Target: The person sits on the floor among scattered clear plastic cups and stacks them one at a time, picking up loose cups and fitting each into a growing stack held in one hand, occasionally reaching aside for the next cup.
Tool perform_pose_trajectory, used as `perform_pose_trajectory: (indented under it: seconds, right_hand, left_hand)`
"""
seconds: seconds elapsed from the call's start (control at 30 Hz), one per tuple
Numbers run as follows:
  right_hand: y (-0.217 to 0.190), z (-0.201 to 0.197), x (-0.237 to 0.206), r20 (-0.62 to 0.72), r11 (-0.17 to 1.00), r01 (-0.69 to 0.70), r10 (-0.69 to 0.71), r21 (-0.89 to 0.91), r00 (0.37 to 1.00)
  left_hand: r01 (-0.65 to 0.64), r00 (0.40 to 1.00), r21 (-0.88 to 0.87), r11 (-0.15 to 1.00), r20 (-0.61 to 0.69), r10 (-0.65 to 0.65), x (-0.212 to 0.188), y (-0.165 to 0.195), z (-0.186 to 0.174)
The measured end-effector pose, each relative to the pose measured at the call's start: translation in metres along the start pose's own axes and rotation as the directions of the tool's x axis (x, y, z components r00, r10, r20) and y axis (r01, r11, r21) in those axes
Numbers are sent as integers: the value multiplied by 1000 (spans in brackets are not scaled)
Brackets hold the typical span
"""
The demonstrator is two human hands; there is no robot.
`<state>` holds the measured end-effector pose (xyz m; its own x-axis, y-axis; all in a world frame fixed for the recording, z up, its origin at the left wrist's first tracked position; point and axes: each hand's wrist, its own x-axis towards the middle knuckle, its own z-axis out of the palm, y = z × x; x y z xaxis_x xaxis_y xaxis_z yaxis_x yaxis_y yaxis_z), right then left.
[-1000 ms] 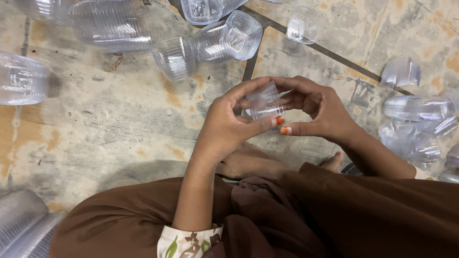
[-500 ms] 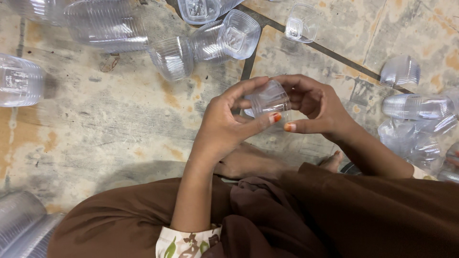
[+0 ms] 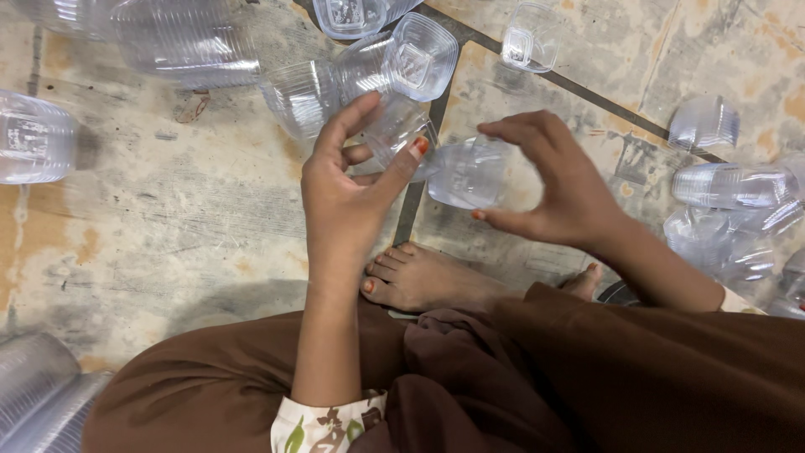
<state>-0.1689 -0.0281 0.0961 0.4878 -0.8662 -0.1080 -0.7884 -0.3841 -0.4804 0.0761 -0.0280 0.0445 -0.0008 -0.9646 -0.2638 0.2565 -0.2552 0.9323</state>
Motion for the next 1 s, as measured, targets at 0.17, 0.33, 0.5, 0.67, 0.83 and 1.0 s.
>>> perform_pose_trajectory:
  seconds: [0.17, 0.33, 0.5, 0.67, 0.83, 1.0]
  right_hand:
    - [-8, 5, 0, 45, 988, -20, 27, -156, 999]
    - [-4, 5, 3, 133, 980, -47, 74, -194, 988]
    - [2, 6, 1, 93, 998, -54, 52, 24, 994]
    - [4, 1, -3, 93, 804, -123, 85, 582, 992]
    - [-1, -2, -7, 118, 731, -158, 106, 664, 987]
    - [-2, -1, -8, 91, 687, -181, 165, 704, 982]
  left_hand:
    - [8, 999, -85, 996, 33, -5, -5, -3, 5]
    - [25, 997, -151, 988, 69, -15, -3, -4, 6]
    - [98, 979, -91, 991, 187, -80, -3, -9, 9]
    - [90, 923, -76, 993, 380, -55, -9, -11, 16]
    - [137, 901, -142, 980, 430, -64, -11, -8, 16]
    - [68, 917, -66, 995, 396, -37, -12, -2, 19]
